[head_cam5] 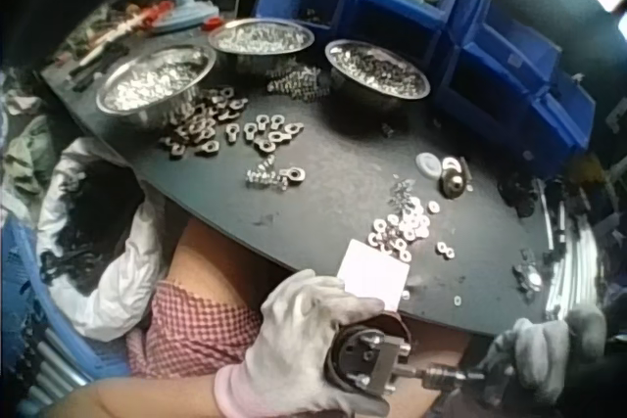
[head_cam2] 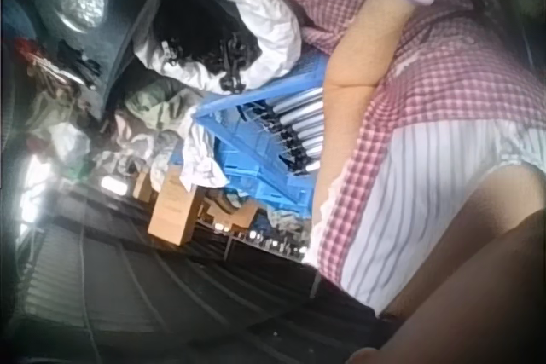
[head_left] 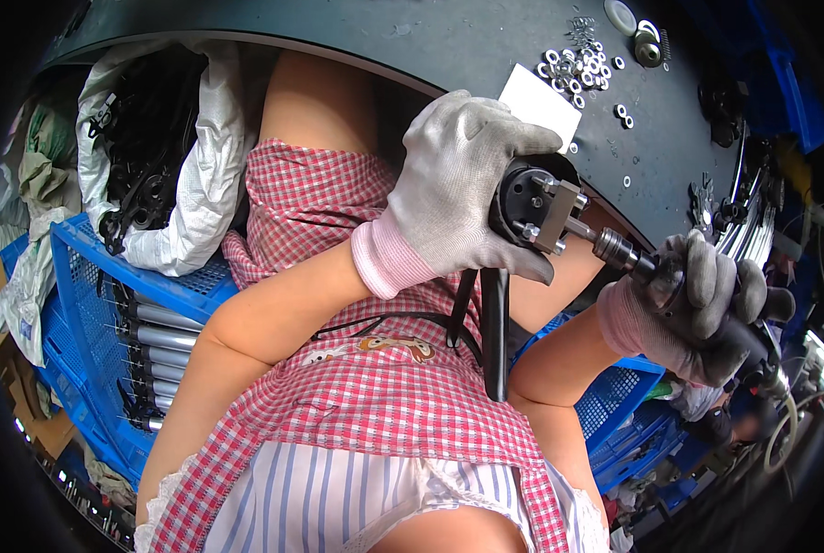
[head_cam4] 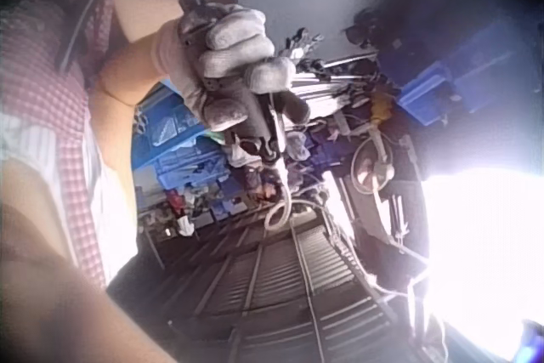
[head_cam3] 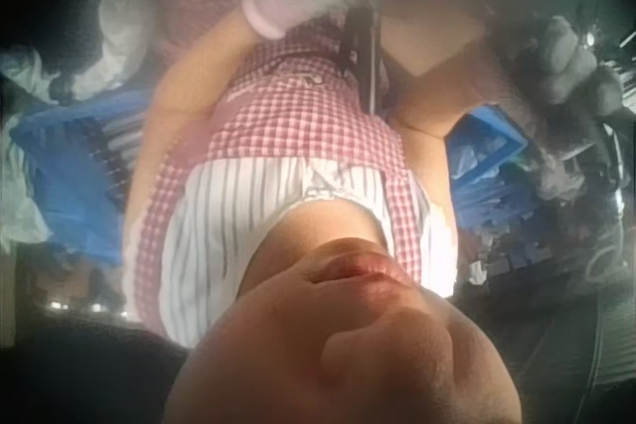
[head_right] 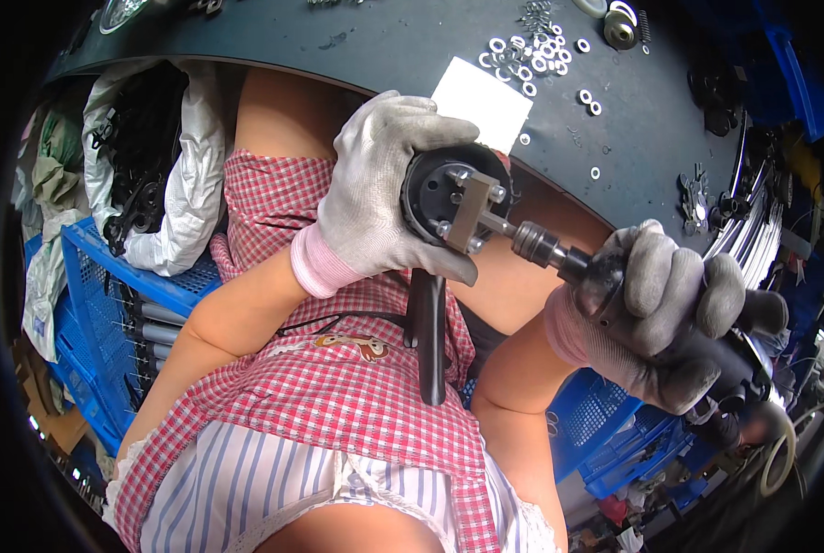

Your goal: Assembling the components of a grease gun, including the plunger, spring, and cylinder body, using a pneumatic wrench.

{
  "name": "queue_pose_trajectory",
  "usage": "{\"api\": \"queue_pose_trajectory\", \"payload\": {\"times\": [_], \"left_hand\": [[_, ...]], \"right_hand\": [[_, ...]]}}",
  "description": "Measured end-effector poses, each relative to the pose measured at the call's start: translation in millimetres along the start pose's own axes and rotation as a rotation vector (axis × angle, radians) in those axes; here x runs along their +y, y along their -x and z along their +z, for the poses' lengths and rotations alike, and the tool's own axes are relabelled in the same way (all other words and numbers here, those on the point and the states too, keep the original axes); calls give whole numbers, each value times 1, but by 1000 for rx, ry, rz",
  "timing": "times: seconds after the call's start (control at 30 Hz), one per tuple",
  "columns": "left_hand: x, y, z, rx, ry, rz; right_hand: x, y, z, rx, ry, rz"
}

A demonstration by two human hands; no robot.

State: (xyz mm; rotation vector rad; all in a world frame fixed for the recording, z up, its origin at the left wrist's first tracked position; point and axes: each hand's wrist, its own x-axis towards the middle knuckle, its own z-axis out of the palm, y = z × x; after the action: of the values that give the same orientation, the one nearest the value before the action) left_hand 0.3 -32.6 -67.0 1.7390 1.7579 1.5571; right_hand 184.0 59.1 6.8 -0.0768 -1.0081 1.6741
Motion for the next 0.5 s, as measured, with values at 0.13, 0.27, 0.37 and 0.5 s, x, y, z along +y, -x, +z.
{"api": "queue_pose_trajectory", "payload": {"times": [0.13, 0.27, 0.37, 0.5], "left_hand": [[-2, 1, 2, 22, 31, -6], [-1, 1, 0, 29, 13, 5], [-3, 1, 4, 38, 19, 6], [0, 2, 3, 68, 1, -21]], "right_hand": [[-9, 5, 3, -92, 154, -44], [-13, 7, 12, -124, 240, -26], [-4, -2, 46, -116, 214, -53], [0, -23, 58, -374, 222, 131]]}}
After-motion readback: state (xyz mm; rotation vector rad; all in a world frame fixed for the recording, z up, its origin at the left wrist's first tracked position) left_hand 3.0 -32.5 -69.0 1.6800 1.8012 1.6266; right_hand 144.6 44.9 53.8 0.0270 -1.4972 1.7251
